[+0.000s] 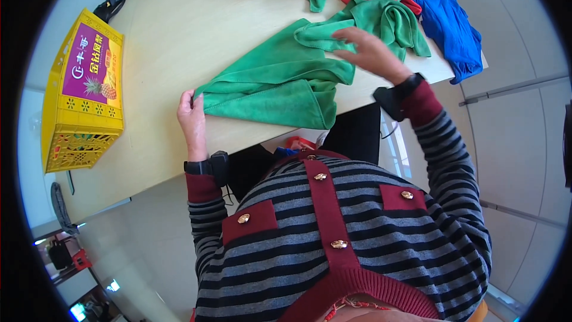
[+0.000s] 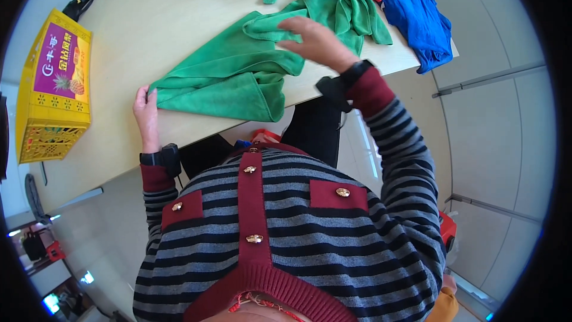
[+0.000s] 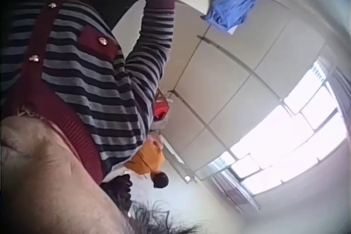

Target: The person picks up a green cloth from a pile, spreads it flat on the table, and folds it into a smaller square. They then place the folded cloth to the side and repeat the process with another green cloth.

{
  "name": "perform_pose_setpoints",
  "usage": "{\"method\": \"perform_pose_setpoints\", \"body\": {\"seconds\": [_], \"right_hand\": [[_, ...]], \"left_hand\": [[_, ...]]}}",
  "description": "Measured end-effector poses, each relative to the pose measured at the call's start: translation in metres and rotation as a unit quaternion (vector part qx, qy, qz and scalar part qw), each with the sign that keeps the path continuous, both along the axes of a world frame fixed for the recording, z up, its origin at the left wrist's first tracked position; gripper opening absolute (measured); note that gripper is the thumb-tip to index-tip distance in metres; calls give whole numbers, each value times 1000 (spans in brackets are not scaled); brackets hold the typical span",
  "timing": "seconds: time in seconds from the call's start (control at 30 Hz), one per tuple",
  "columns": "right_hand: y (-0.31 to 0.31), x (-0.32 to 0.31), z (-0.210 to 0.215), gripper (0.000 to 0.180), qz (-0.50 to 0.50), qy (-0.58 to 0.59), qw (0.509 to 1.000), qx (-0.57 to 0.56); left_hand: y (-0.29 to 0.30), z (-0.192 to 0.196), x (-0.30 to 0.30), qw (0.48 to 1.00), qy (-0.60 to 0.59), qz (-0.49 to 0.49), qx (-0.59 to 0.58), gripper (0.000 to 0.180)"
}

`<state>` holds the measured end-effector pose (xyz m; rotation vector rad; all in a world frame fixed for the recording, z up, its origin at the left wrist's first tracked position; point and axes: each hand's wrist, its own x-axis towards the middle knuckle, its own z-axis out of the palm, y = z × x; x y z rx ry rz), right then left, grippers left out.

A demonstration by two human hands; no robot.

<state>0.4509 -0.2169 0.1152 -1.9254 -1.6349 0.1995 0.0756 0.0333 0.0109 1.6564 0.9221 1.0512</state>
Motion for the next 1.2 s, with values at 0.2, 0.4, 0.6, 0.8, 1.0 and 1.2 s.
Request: {"method": "perform_pose_setpoints", "body": {"seconds": [0.2,0.4,0.6,0.8,1.0,1.2], "right_hand": [[54,1,-50,46,-32,-226,974,8],[31,69,-64,24,-51,-268,960,-63],[-31,132,-25,29,-204,-330,880,-274],[20,-13,-16,58,118,-83,987,-67],[13,-75,-24,64,100,-185,976,-54],[0,-113,-7,56,91,-200,975,-24]], "left_hand": [[-4,22,-5,1000,-9,-12,14,13],[2,15,-49,1000,20,23,-1,16],[-1,29,-40,997,-56,1,-53,21],[3,17,-30,989,-97,29,-107,16],[-51,64,1,925,174,178,287,21],[-93,62,37,873,315,-139,345,29]]}}
